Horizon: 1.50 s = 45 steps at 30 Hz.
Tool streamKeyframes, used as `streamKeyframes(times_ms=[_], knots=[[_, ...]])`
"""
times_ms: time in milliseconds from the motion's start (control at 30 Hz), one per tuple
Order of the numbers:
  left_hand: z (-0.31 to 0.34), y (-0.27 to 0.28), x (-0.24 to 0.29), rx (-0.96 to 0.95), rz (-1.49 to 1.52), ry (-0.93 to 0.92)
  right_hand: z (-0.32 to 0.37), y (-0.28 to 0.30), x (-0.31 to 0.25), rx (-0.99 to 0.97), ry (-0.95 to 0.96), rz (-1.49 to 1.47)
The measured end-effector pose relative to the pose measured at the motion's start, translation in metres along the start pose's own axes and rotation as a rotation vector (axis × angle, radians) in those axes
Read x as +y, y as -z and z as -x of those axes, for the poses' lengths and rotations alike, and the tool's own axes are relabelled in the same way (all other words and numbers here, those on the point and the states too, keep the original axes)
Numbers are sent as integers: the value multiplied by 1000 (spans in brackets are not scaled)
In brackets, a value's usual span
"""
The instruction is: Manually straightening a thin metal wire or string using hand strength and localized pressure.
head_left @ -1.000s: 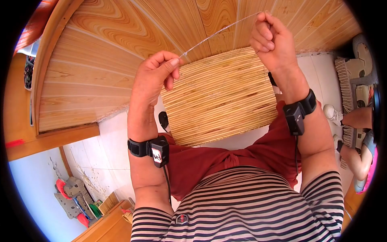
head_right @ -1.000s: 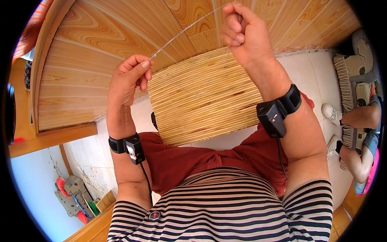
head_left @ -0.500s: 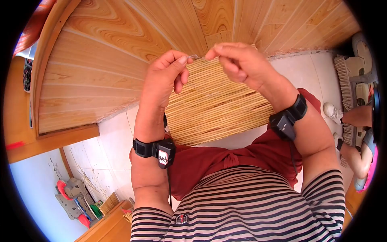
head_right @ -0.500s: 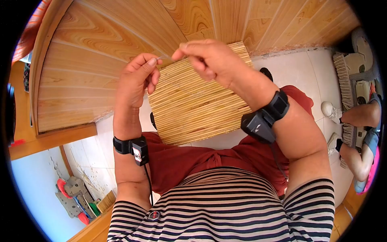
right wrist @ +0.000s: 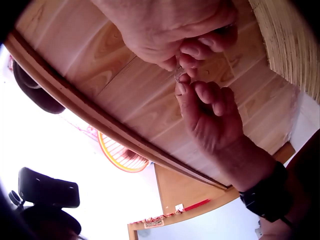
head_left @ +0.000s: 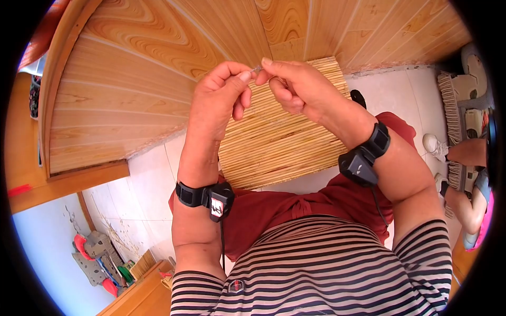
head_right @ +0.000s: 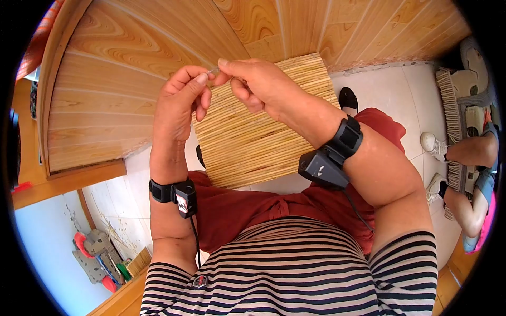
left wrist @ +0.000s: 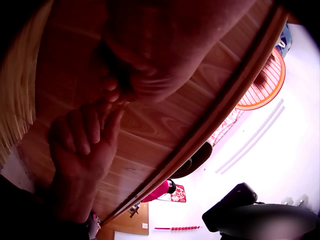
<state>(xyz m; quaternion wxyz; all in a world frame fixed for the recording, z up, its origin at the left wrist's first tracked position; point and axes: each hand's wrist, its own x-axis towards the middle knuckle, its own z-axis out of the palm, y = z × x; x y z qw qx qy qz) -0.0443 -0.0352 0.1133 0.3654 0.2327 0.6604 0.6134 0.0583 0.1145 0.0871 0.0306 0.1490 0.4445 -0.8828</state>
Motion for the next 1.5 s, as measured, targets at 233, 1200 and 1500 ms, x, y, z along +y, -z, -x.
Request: streamKeyframes(times_ms=[233,1200,1500], knots=[[6,-6,-2,28,-261,-45,-7,-7,3,93,2,241],[-7,-4,-32,-16,-677,-254,7,-25,6,-116,109,557],[-8,-10,-36,-24,-639,-349,9,-24,0,-100,55,586]])
